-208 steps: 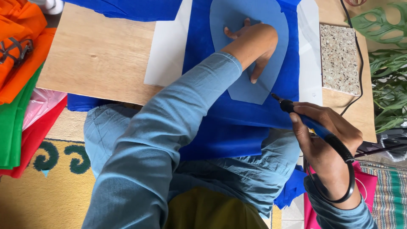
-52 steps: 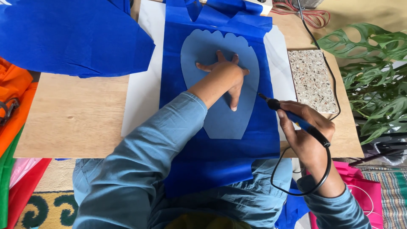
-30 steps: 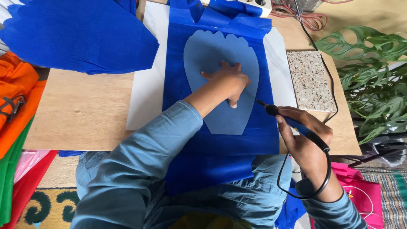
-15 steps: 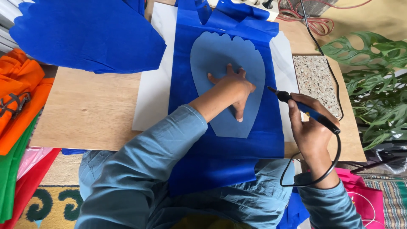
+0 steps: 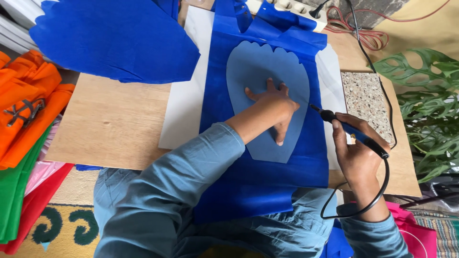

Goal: Using a heat-cutting tool to trace and cut out shapes from blue fabric using a template

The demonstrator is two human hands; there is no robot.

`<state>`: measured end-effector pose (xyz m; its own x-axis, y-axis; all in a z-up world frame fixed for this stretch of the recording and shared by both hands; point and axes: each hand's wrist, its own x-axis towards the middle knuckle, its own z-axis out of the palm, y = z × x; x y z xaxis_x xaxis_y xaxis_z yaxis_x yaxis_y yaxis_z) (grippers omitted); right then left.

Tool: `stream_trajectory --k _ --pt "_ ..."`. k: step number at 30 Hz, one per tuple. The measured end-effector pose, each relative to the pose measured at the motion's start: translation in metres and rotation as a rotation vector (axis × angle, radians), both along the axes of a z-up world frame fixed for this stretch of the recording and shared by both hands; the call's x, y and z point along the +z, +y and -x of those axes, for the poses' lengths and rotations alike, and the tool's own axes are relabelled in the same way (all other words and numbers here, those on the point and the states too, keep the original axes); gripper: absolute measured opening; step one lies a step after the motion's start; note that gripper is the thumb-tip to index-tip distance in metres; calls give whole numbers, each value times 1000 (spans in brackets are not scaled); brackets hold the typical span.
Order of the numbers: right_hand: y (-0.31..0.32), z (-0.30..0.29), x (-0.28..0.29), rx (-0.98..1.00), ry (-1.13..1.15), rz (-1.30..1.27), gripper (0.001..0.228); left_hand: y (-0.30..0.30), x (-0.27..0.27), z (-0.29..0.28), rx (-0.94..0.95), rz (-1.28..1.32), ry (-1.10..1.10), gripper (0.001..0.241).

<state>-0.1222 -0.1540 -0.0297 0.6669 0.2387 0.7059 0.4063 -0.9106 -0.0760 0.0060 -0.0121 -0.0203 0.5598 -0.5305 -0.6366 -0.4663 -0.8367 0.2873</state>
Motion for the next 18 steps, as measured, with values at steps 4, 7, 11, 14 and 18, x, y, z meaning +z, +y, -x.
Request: stream_trajectory --k 4,7,11,14,18 --pt "6 7 5 -12 22 12 12 4 3 7 -39 -24 -50 102" --pt "11 13 8 -21 59 -1 9 3 1 6 -35 -16 -42 102" --pt "15 22 10 -49 74 30 11 -2 -8 2 -15 -7 -31 97" --pt "17 28 11 -55 85 22 12 -3 -7 2 -37 -32 -41 105" --pt "21 36 10 -81 89 3 13 -4 -10 0 -32 -27 -44 98"
